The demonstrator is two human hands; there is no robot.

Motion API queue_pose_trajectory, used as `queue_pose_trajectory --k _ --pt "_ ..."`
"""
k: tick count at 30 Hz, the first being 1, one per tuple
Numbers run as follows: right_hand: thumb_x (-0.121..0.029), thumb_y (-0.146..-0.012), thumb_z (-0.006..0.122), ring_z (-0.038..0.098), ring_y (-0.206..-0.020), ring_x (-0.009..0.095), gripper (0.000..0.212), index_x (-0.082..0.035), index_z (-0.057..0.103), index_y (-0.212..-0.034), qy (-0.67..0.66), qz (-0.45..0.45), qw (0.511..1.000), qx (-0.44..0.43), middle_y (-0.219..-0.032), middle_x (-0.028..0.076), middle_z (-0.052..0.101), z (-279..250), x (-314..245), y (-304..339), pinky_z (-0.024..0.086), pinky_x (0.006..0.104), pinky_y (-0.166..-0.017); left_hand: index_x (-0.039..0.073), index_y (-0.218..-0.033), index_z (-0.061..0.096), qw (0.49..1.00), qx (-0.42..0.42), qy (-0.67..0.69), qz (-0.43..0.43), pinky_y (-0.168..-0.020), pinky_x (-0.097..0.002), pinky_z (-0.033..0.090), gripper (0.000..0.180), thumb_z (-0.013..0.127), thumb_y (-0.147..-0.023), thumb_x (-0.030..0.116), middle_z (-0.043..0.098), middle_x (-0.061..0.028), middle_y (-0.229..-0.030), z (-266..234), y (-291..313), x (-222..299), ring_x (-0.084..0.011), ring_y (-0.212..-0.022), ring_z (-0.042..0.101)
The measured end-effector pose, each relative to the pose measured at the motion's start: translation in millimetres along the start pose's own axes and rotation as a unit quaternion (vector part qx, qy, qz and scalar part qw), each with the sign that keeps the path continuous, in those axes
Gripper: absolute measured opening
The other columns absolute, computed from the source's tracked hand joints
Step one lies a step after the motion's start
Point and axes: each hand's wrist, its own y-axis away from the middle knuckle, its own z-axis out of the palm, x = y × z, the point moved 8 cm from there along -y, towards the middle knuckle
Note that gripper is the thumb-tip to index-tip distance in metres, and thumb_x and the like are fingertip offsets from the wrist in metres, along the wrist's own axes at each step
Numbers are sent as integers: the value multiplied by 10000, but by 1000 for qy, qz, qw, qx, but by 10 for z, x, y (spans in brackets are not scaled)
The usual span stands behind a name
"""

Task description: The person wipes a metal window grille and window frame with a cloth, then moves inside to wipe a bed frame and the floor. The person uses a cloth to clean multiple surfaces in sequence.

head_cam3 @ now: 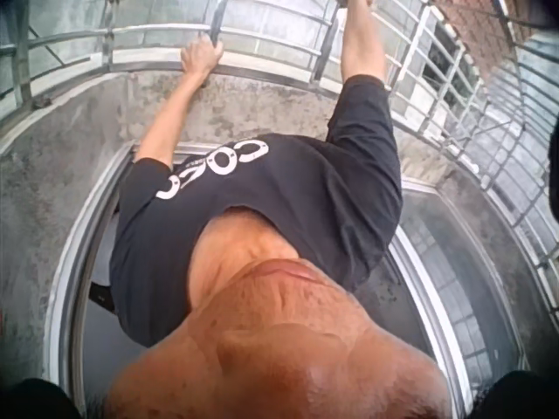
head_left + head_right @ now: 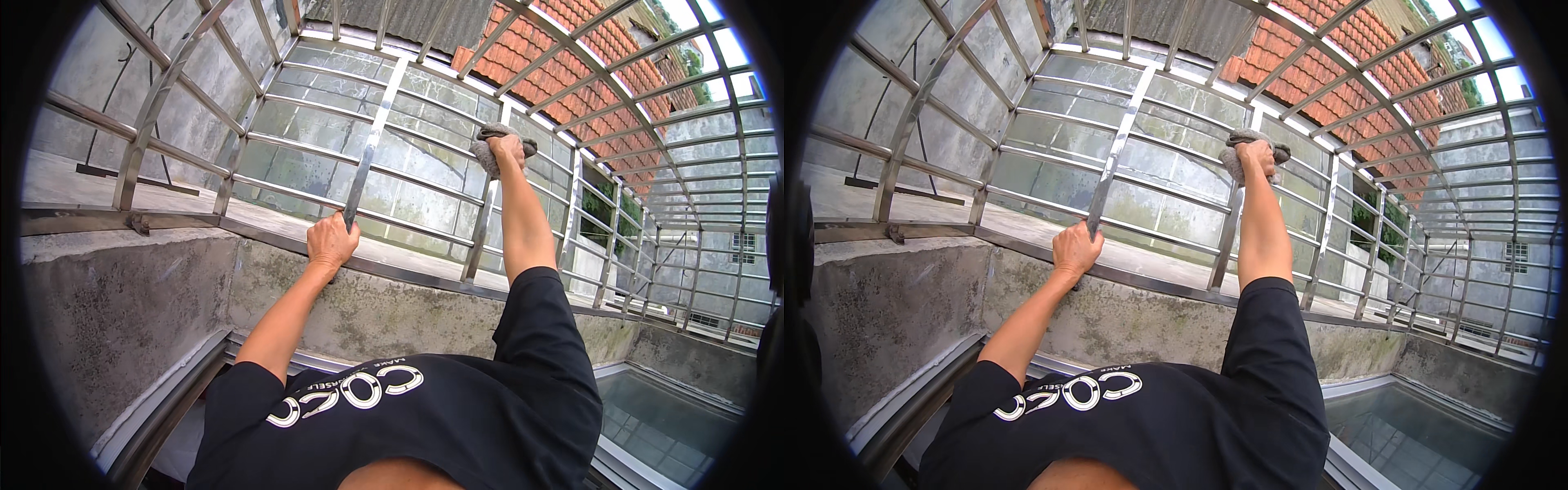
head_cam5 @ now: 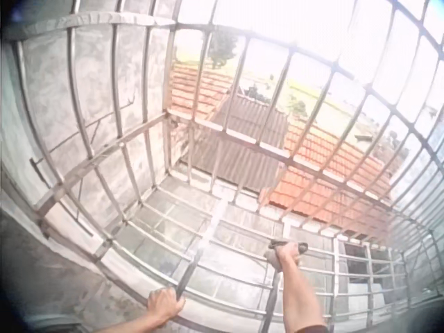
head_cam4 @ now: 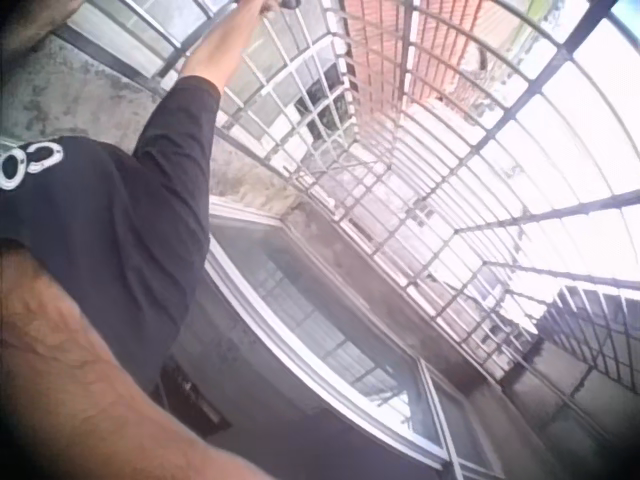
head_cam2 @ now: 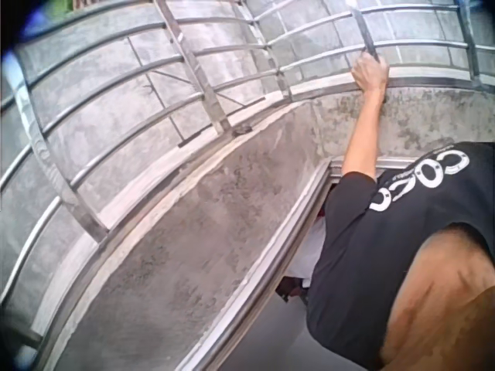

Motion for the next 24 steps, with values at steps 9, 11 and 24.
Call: queue_pose_trajectory --k 9,11,24 --pt "-415 -737 707 578 -1193 319 599 -51 623 -1204 7 -102 994 -44 -1271 181 608 -14 139 102 432 467 -1000 21 -838 683 999 -35 -15 -8 -711 -457 538 356 595 -827 366 696 -198 -813 -41 -37 55 -359 -767 684" --pt "-420 -761 690 603 -1151 321 568 -59 600 -1191 36 -127 991 2 -1218 175 636 -27 139 166 432 491 -969 14 -807 678 999 -29 -10 -16 -713 -476 534 377 593 -820 382 687 -213 -793 -15 -45 15 -380 -761 677" --pt "-184 -861 662 681 -821 211 291 -23 647 -1103 -454 -247 812 -272 -926 99 703 -173 696 19 552 350 -723 20 -822 676 1000 -11 -1 -10 -704 -483 533 376 592 -825 386 682 -220 -780 2 -25 5 -381 -747 676"
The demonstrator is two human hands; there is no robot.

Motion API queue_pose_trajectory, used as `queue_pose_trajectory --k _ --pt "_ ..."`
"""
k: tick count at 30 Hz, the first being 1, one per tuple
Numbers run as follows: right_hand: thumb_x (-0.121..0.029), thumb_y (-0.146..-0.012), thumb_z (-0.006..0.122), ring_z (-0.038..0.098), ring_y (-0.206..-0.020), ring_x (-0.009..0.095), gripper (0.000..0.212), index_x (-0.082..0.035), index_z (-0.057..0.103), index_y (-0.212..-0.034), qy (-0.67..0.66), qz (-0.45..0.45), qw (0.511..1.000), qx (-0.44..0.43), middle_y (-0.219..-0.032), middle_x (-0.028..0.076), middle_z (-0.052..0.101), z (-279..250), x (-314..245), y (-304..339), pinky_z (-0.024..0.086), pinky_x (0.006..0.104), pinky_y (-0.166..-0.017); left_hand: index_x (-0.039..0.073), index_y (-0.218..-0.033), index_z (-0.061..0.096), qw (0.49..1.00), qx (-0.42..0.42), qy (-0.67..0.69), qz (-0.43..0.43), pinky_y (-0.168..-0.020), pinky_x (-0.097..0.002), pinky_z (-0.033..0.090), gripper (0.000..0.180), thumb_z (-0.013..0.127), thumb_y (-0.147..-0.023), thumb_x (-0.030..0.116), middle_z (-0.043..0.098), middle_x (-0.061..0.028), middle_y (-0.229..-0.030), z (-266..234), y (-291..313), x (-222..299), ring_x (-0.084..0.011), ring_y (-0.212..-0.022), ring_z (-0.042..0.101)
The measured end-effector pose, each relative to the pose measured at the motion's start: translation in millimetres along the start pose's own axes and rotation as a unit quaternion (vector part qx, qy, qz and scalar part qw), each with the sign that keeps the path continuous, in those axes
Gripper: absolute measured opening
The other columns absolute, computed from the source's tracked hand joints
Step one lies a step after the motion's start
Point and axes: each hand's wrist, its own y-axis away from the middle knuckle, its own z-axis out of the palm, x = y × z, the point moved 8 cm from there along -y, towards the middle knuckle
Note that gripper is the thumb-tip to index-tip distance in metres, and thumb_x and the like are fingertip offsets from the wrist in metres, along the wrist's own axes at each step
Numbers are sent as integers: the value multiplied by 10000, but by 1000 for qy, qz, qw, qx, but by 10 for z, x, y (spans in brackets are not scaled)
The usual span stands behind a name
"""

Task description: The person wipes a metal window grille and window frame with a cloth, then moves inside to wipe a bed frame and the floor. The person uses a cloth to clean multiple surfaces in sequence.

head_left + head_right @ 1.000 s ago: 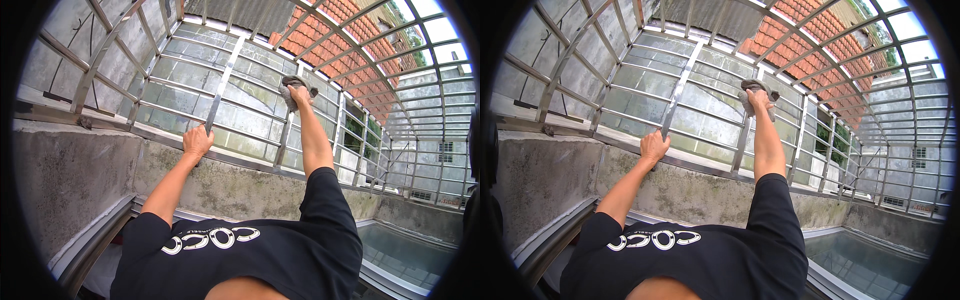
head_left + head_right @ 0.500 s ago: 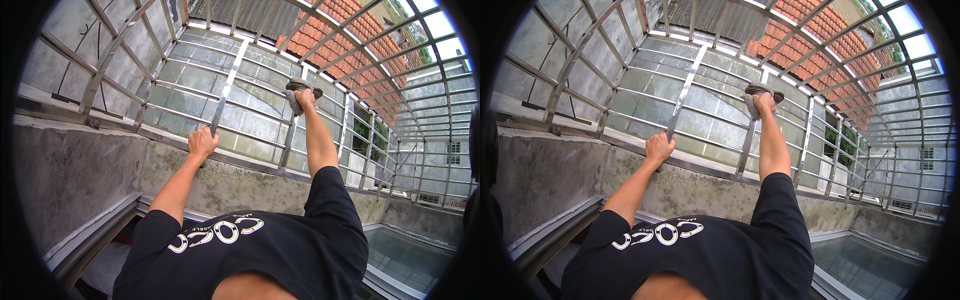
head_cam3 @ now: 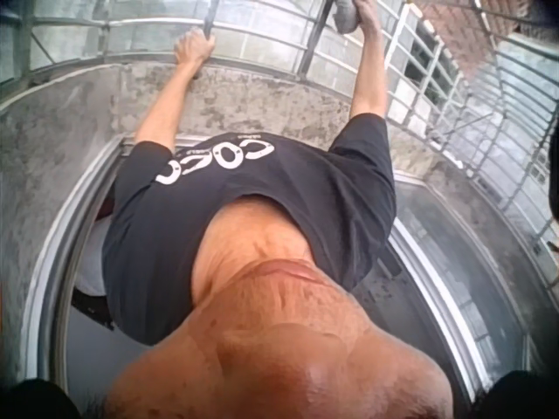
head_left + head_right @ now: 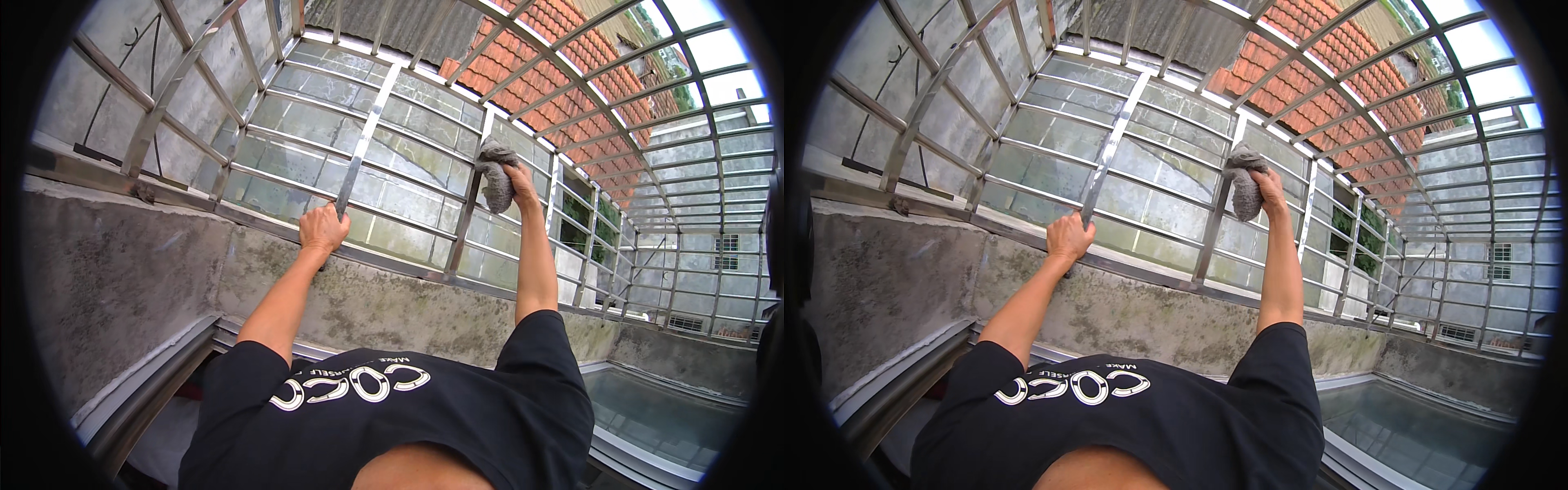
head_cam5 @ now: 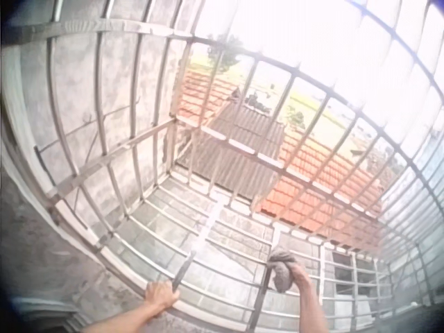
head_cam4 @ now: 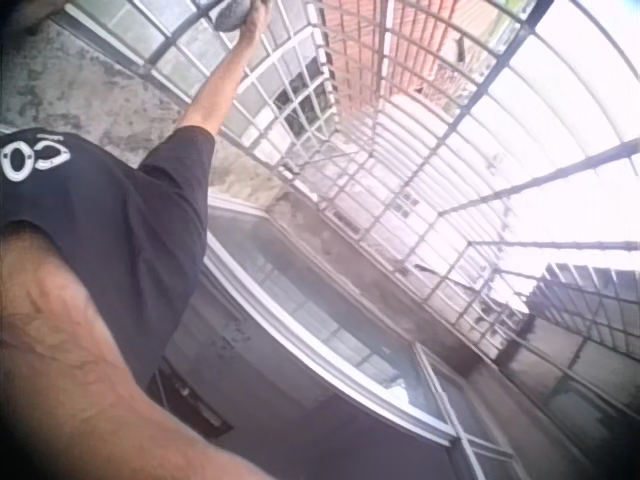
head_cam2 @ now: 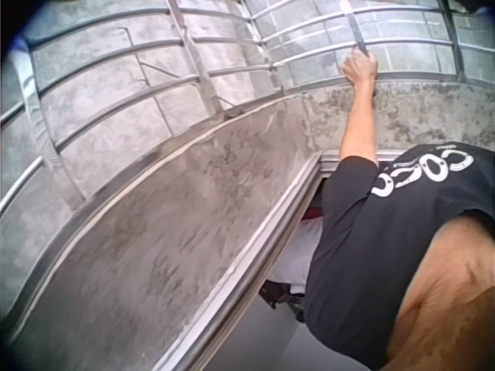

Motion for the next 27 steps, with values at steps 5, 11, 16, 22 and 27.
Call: queue_pose_trajectory --k 5,11,16,22,27 --pt "-246 -945 605 684 -853 234 330 46 620 -1099 -208 2 977 53 -1008 131 684 -281 -262 -413 563 378 -762 16 -817 670 1000 -3 -7 -5 -691 -485 534 373 596 -824 381 681 -222 -770 -17 20 -27 -382 -738 676" --pt "-599 -826 636 620 -1074 351 768 81 590 -1180 363 52 915 168 -1181 212 631 -501 -164 -1544 483 423 -909 27 -811 668 999 -20 3 25 -698 -453 537 332 608 -813 353 690 -193 -787 -11 -63 196 -346 -744 681" --pt "-412 -662 852 653 -1002 270 744 103 622 -1148 351 122 886 278 -1104 159 676 -477 -162 -1794 509 403 -829 31 -789 661 999 -11 7 31 -677 -453 538 299 614 -802 326 682 -182 -750 -60 -82 206 -346 -725 674" --pt "-506 -716 744 581 -1169 366 677 6 656 -1151 494 118 840 189 -1246 220 611 336 -241 -1473 468 447 -953 24 -789 660 1000 -15 -3 -12 -685 -456 535 312 613 -805 333 686 -185 -762 -30 28 -26 -350 -738 677" --pt "-417 -739 683 615 -1129 354 523 -58 686 -1118 555 119 799 197 -1213 181 642 342 -450 -1189 499 451 -929 25 -797 665 1000 -17 -3 -2 -698 -452 535 312 608 -807 331 689 -187 -776 -73 -10 62 -348 -748 679"
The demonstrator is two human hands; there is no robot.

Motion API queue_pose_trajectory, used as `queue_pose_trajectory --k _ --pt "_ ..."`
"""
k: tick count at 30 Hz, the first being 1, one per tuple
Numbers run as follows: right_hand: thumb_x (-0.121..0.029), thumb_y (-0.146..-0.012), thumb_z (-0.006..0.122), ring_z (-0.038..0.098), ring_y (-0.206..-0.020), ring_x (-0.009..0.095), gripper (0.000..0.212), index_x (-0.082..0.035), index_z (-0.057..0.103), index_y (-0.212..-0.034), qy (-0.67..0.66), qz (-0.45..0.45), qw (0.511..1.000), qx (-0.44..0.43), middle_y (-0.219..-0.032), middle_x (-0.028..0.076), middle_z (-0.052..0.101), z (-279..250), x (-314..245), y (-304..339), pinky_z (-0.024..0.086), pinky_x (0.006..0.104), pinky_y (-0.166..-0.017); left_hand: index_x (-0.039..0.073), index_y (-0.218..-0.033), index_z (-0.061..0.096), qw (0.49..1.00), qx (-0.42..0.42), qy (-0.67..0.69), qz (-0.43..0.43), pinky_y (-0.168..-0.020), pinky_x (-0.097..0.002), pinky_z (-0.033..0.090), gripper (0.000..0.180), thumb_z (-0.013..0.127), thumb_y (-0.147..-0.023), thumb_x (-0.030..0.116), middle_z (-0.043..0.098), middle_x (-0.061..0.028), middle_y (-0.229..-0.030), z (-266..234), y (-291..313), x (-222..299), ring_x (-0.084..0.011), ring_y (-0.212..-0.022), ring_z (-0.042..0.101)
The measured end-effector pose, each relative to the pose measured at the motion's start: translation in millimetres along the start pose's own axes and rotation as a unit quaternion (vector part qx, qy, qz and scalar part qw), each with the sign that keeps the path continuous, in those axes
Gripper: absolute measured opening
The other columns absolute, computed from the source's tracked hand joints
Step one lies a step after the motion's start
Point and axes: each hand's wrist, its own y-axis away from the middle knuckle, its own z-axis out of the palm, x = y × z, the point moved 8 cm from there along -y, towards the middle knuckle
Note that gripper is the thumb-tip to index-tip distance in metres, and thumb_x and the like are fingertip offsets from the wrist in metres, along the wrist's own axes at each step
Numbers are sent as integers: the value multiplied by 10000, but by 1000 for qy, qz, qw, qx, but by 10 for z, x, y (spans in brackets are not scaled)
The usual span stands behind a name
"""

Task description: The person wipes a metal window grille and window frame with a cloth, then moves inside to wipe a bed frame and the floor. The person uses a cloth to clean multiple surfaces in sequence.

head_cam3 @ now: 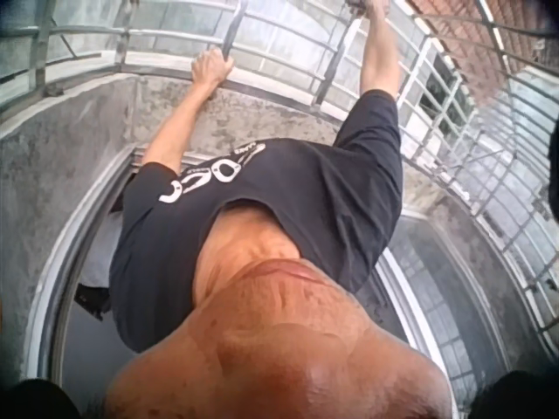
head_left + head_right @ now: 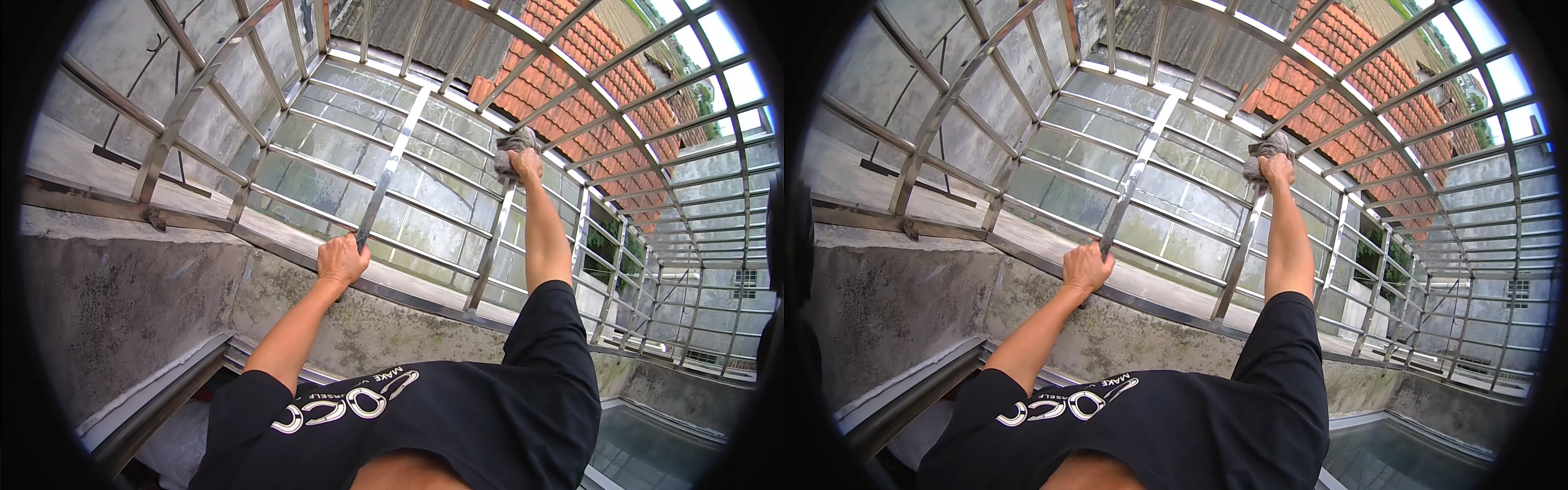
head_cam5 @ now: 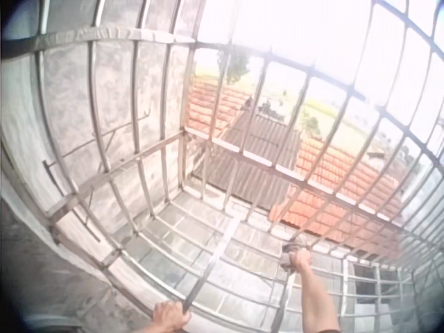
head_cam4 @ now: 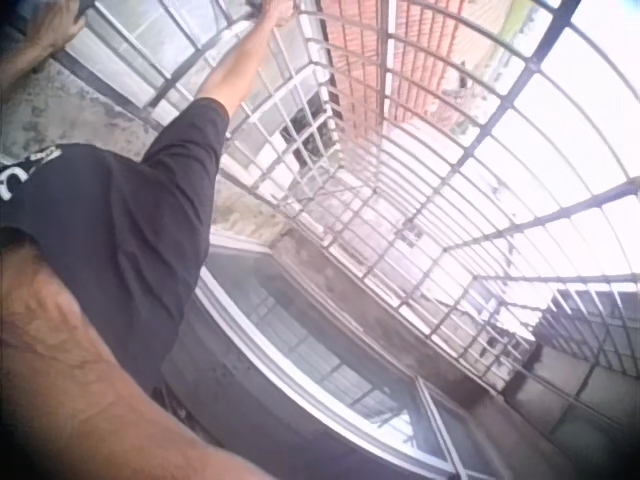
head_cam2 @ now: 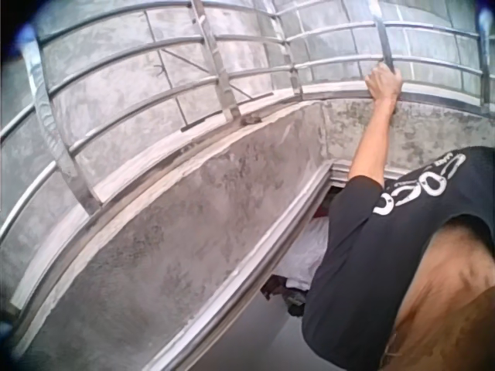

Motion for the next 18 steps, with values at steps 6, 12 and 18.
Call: queue_pose_trajectory --k 6,12,18 --pt "-317 -766 693 658 -948 341 384 -33 629 -1016 -7 -210 942 262 -1022 144 664 -490 -351 783 522 450 -796 26 -799 665 1000 -1 2 -9 -688 -446 537 317 613 -801 339 689 -183 -774 15 14 -63 -341 -750 682" --pt "-269 -716 706 634 -984 409 545 69 551 -1115 -237 -73 961 121 -1113 268 623 -198 -393 234 500 446 -818 23 -813 660 1000 -9 3 6 -683 -446 539 318 618 -800 338 690 -183 -782 39 -15 -4 -343 -740 682" --pt "-205 -777 695 652 -960 395 486 31 504 -1156 9 -84 984 154 -1246 215 437 -173 -1044 382 560 431 -817 30 -757 652 1000 16 18 6 -669 -453 536 291 626 -792 318 682 -169 -739 28 9 -51 -337 -719 677"
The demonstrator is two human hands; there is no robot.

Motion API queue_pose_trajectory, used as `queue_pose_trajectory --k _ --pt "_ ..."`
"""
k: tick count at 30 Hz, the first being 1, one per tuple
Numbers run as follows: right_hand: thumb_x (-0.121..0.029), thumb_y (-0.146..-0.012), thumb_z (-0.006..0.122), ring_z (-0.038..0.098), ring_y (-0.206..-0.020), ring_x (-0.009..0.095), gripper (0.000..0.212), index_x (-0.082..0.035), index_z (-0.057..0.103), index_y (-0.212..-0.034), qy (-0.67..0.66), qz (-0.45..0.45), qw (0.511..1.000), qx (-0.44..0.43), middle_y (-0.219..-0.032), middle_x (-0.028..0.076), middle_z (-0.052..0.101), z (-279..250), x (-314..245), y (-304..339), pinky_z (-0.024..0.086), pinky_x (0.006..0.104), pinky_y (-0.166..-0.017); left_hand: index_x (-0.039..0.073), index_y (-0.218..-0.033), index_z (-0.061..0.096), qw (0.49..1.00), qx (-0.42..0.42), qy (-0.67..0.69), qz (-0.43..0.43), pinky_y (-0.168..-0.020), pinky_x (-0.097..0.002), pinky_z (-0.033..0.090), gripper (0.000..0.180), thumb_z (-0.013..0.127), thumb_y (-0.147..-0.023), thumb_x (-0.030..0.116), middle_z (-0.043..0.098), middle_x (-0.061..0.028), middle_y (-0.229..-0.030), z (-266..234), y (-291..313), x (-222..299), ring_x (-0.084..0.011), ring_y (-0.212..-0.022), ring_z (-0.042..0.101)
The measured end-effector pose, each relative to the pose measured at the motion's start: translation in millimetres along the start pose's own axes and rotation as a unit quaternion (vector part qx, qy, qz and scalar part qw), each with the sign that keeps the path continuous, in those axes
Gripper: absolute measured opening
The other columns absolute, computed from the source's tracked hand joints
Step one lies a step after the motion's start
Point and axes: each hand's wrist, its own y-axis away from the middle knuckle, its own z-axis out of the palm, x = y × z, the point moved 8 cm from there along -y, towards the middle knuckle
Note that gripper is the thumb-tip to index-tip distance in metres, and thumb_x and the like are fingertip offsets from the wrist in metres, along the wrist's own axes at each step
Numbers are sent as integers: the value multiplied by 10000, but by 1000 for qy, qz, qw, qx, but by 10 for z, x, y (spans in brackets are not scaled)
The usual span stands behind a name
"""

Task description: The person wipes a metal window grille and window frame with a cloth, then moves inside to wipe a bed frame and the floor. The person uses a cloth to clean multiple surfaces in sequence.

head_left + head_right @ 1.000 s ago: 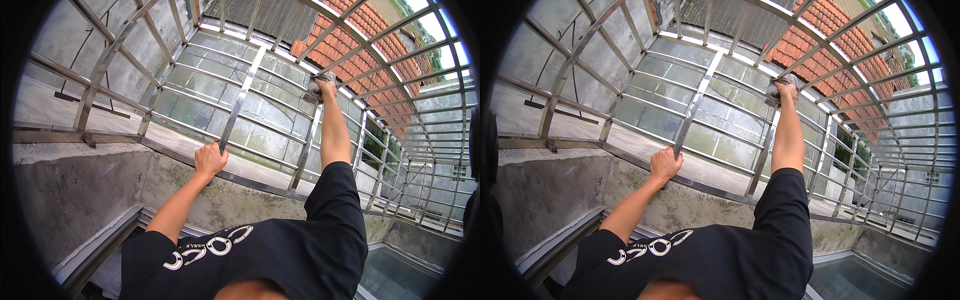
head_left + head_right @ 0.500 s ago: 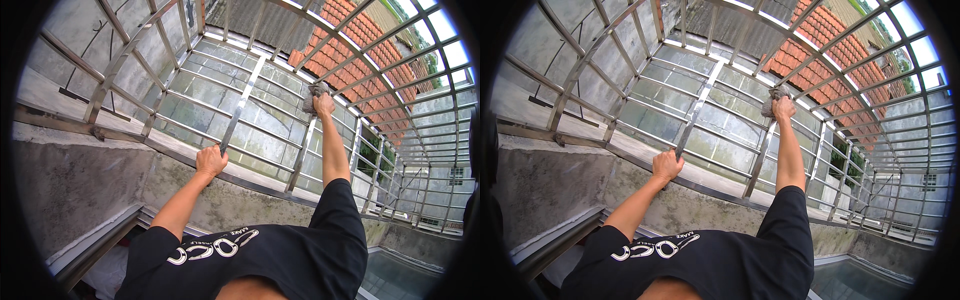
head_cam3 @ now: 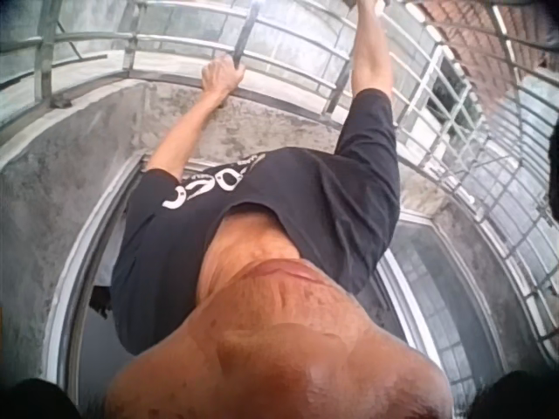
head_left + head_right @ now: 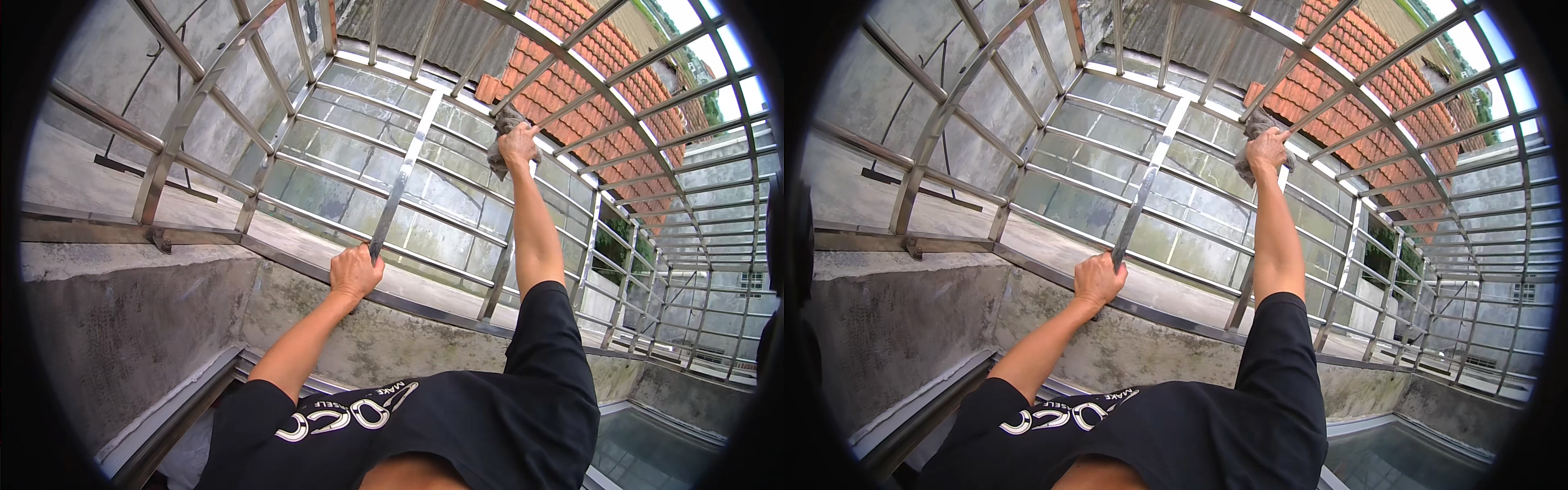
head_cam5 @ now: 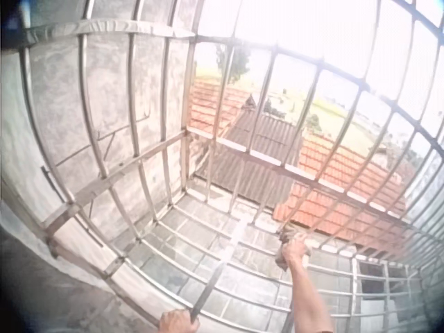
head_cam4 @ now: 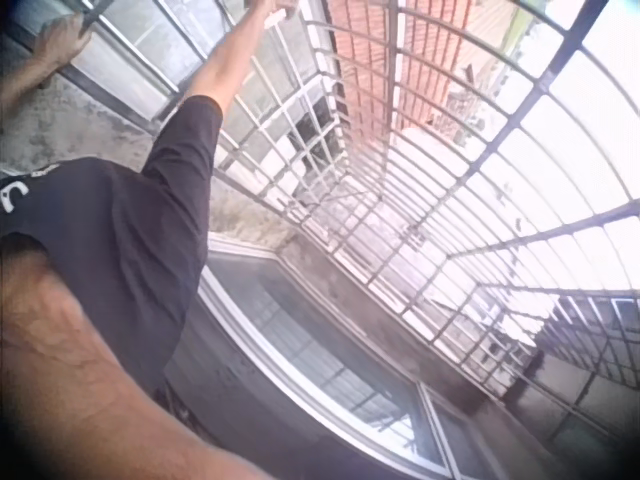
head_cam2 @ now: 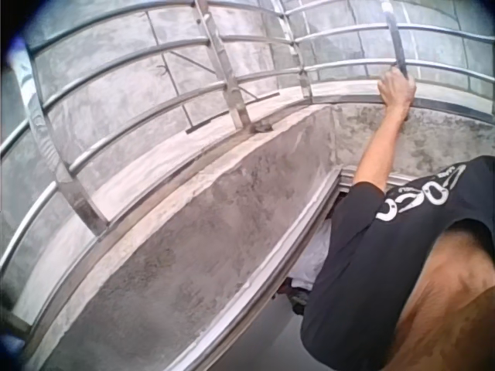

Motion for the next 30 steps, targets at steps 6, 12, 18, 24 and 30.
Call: queue_pose_trajectory --k 6,12,18,24,30 --pt "-200 -752 652 644 -1006 377 431 45 611 -1105 -32 -19 996 -81 -1215 205 501 182 -264 -22 530 419 -867 27 -769 648 1000 -16 -1 -5 -670 -452 536 273 631 -787 300 684 -173 -753 30 24 23 -334 -723 677" --pt "-214 -717 607 626 -1064 374 444 28 675 -1083 -70 17 983 -170 -1115 232 660 181 278 -146 490 410 -895 33 -762 650 1000 3 4 -4 -648 -471 524 287 625 -798 317 683 -180 -752 37 -25 -82 -358 -703 671" --pt "-245 -788 570 607 -1090 375 451 10 656 -1151 -377 242 885 -127 -1166 221 643 1067 969 -767 467 412 -949 31 -776 645 1000 -15 21 15 -667 -445 537 274 640 -783 305 683 -167 -750 68 -55 71 -328 -722 679" --pt "-243 -808 555 593 -1151 356 422 43 669 -1097 -362 245 893 -104 -1163 231 648 1098 -71 -176 468 390 -964 24 -778 634 1000 -5 15 1 -674 -444 533 278 640 -785 302 680 -167 -755 73 38 -40 -324 -742 675" --pt "-203 -752 559 619 -1058 426 399 53 683 -1032 -273 -13 949 -159 -1107 264 651 685 -953 26 488 448 -918 14 -786 639 999 -31 8 -9 -675 -450 532 290 634 -789 303 679 -169 -753 57 2 5 -330 -739 673"
